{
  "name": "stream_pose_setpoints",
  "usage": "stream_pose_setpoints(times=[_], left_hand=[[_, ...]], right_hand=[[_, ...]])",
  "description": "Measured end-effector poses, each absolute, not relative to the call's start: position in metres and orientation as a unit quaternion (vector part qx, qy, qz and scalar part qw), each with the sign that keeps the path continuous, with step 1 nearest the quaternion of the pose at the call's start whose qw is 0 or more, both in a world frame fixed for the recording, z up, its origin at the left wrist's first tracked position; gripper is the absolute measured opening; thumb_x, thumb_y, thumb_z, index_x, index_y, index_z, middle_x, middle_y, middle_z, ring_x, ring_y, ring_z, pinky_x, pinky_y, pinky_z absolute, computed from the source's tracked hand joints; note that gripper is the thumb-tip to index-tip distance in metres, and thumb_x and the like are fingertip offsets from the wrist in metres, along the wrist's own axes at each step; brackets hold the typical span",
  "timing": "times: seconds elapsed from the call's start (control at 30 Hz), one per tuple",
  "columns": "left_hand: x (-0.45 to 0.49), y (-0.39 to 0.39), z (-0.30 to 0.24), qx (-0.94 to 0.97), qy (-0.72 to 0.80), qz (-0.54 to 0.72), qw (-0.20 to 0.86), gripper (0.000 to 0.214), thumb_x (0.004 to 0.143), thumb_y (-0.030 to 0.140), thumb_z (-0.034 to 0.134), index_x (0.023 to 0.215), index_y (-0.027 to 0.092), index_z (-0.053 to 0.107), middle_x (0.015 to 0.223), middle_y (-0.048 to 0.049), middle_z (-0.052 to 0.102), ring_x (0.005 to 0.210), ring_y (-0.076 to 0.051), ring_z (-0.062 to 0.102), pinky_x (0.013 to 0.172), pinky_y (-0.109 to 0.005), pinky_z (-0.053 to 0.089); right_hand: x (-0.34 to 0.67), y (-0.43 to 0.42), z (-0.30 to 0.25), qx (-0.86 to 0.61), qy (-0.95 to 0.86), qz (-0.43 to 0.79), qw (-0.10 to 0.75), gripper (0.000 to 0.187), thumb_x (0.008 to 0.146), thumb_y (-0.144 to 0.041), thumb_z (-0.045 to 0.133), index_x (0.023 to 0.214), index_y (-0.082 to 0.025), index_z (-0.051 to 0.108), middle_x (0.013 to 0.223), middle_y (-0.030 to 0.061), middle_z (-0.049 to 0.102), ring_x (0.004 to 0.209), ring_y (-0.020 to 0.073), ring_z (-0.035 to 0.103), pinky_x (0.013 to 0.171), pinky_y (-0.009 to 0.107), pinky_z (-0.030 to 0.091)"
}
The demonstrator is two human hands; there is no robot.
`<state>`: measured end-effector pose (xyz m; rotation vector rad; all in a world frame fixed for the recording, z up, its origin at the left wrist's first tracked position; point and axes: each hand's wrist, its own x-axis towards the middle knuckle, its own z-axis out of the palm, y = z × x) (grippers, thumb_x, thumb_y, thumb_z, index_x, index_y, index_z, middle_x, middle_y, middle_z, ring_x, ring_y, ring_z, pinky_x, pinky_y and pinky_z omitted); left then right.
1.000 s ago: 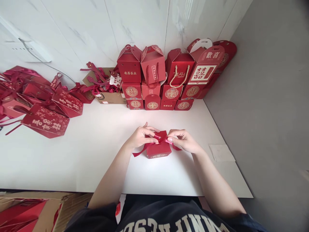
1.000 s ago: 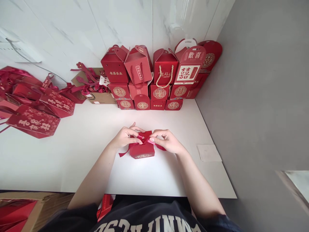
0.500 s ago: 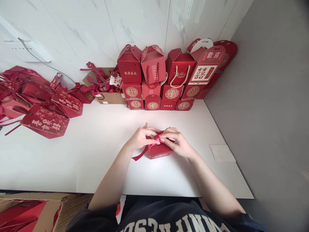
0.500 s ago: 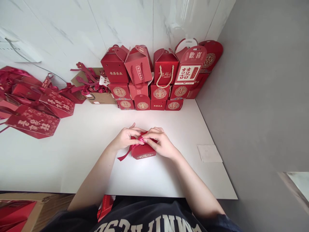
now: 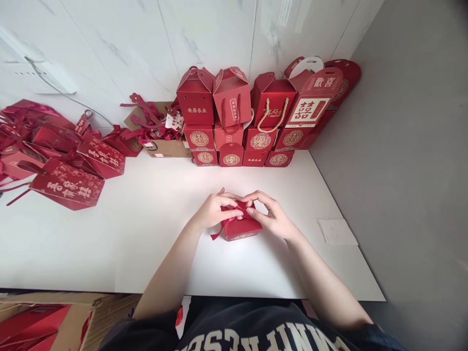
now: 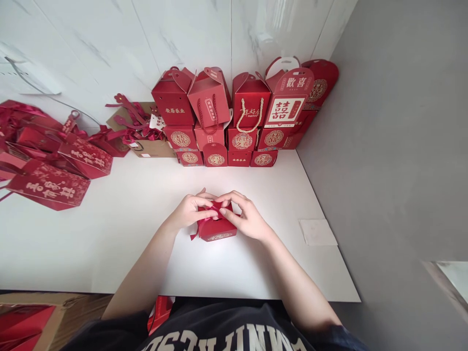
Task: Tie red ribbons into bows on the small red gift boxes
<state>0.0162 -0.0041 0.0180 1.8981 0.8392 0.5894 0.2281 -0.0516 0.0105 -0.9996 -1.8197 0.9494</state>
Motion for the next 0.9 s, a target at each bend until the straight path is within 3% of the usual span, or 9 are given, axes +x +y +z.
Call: stream_pose_setpoints(times=[0.1, 0.33, 0.47, 0.57, 0.67, 0.77, 0.9], left_hand=[[0.017, -0.006, 0.018, 0.781, 0.342, 0.247, 0.460, 0.017, 0.080, 0.038, 0.071, 0.076, 0.022, 0.075, 0.112, -0.0033, 0.073, 0.106, -0.020, 0.067, 0.124, -0.044, 0.003], [0.018, -0.009, 0.015, 0.793, 0.329, 0.273, 0.433, 0.020, 0.081, 0.032, 0.070, 0.073, 0.020, 0.056, 0.077, -0.0003, 0.077, 0.108, -0.020, 0.068, 0.122, -0.048, -0.001], [0.017, -0.011, 0.017, 0.761, 0.345, 0.278, 0.473, 0.034, 0.079, 0.032, 0.073, 0.072, 0.020, 0.042, 0.082, -0.0027, 0.077, 0.091, -0.019, 0.072, 0.121, -0.050, 0.008], [0.016, -0.012, 0.019, 0.715, 0.346, 0.268, 0.545, 0.038, 0.081, 0.036, 0.071, 0.071, 0.020, 0.038, 0.091, -0.0084, 0.076, 0.093, -0.021, 0.071, 0.112, -0.050, 0.030], [0.013, -0.010, 0.020, 0.670, 0.342, 0.257, 0.607, 0.039, 0.080, 0.038, 0.072, 0.072, 0.018, 0.039, 0.109, -0.0140, 0.071, 0.092, -0.023, 0.071, 0.093, -0.043, 0.048], [0.011, -0.007, 0.018, 0.674, 0.338, 0.248, 0.608, 0.037, 0.079, 0.037, 0.073, 0.072, 0.017, 0.042, 0.110, -0.0131, 0.069, 0.091, -0.021, 0.070, 0.085, -0.037, 0.051], [0.010, -0.004, 0.017, 0.682, 0.327, 0.247, 0.605, 0.036, 0.079, 0.036, 0.072, 0.072, 0.017, 0.042, 0.114, -0.0118, 0.068, 0.098, -0.022, 0.068, 0.086, -0.036, 0.051]], right_hand=[[0.226, -0.052, 0.010, -0.430, -0.694, 0.377, 0.438, 0.016, 0.095, -0.035, 0.055, 0.098, -0.024, 0.065, 0.095, 0.0059, 0.060, 0.092, 0.0207, 0.058, 0.088, 0.037, 0.046], [0.215, -0.053, 0.007, -0.452, -0.714, 0.324, 0.426, 0.015, 0.094, -0.032, 0.058, 0.086, -0.024, 0.067, 0.088, 0.0051, 0.064, 0.089, 0.0215, 0.057, 0.084, 0.037, 0.044], [0.217, -0.053, 0.007, -0.454, -0.706, 0.327, 0.434, 0.018, 0.096, -0.030, 0.055, 0.084, -0.023, 0.066, 0.086, 0.0050, 0.063, 0.085, 0.0201, 0.058, 0.083, 0.037, 0.045], [0.221, -0.053, 0.008, -0.437, -0.711, 0.334, 0.439, 0.017, 0.096, -0.030, 0.053, 0.087, -0.022, 0.064, 0.090, 0.0061, 0.064, 0.086, 0.0199, 0.059, 0.085, 0.037, 0.046], [0.225, -0.053, 0.009, -0.406, -0.729, 0.349, 0.428, 0.018, 0.097, -0.030, 0.052, 0.088, -0.022, 0.065, 0.091, 0.0063, 0.066, 0.086, 0.0197, 0.060, 0.083, 0.037, 0.047], [0.225, -0.053, 0.009, -0.384, -0.748, 0.349, 0.415, 0.011, 0.094, -0.030, 0.059, 0.100, -0.024, 0.067, 0.098, 0.0057, 0.070, 0.092, 0.0206, 0.060, 0.087, 0.038, 0.047], [0.224, -0.050, 0.006, -0.374, -0.754, 0.349, 0.412, 0.019, 0.088, -0.029, 0.068, 0.107, -0.027, 0.069, 0.103, 0.0044, 0.072, 0.097, 0.0215, 0.061, 0.090, 0.039, 0.047]])
